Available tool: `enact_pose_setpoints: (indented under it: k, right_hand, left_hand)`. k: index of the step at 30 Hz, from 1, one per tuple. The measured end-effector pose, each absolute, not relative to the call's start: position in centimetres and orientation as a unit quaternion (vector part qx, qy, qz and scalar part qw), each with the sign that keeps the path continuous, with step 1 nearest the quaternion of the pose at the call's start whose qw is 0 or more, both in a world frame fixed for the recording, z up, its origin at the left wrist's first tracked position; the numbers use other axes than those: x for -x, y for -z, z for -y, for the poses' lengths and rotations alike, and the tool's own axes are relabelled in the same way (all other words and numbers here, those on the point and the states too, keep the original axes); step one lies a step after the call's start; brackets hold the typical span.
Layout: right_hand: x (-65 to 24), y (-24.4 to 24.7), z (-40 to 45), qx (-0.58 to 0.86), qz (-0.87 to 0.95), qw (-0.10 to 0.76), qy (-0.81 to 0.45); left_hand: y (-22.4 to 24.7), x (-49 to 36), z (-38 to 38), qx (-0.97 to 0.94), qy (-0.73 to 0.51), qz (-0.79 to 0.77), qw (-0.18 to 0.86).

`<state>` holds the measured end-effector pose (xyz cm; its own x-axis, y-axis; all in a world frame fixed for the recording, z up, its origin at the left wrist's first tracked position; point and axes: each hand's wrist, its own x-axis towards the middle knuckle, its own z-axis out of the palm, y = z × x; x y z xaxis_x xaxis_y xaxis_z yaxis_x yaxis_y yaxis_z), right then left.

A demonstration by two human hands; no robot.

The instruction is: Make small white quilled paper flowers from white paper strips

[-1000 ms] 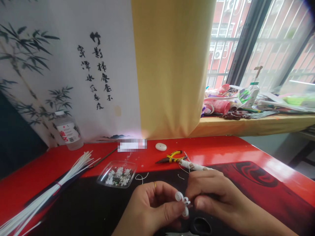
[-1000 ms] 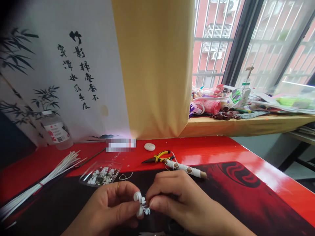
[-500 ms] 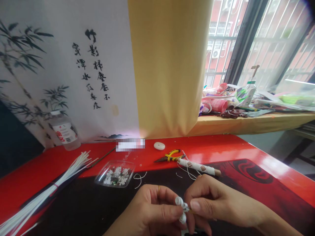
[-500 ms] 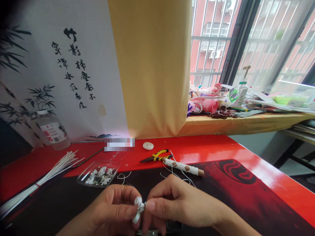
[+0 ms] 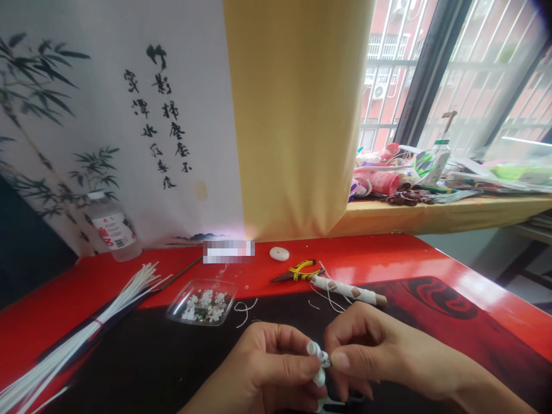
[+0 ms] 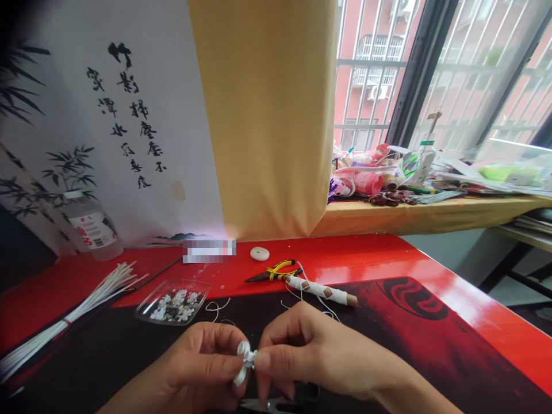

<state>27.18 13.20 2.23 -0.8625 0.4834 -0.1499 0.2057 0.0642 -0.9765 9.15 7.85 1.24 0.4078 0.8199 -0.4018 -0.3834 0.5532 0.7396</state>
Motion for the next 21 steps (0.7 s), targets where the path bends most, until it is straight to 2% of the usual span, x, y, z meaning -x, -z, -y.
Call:
enact_pose_setpoints:
  k: [8,11,15,21]
  right_hand:
    - [-26.78,-2.76,-12.95,0.281,0.744,0.148,-0.588]
    - [-26.57,-2.38,-13.01,0.261,0.731,0.173,-0.607]
    - [-26.58,-1.86,-13.11,0.231,0.703,0.164,-0.652]
    - [-26.42,-2.14,-13.07,0.230,0.701,0.178,-0.651]
  left_hand:
    - [-1.44,-9.18,-8.07,-0.276,-0.399,-0.389,0.783]
    - [-1.71,-9.26,-8.18,-0.282,-0.412,-0.360,0.788]
    - [-1.85,-9.35,-8.25,-0.280,-0.406,-0.341,0.800]
    - [-1.06,-9.31,-8.33,-0.280,-0.413,-0.349,0.793]
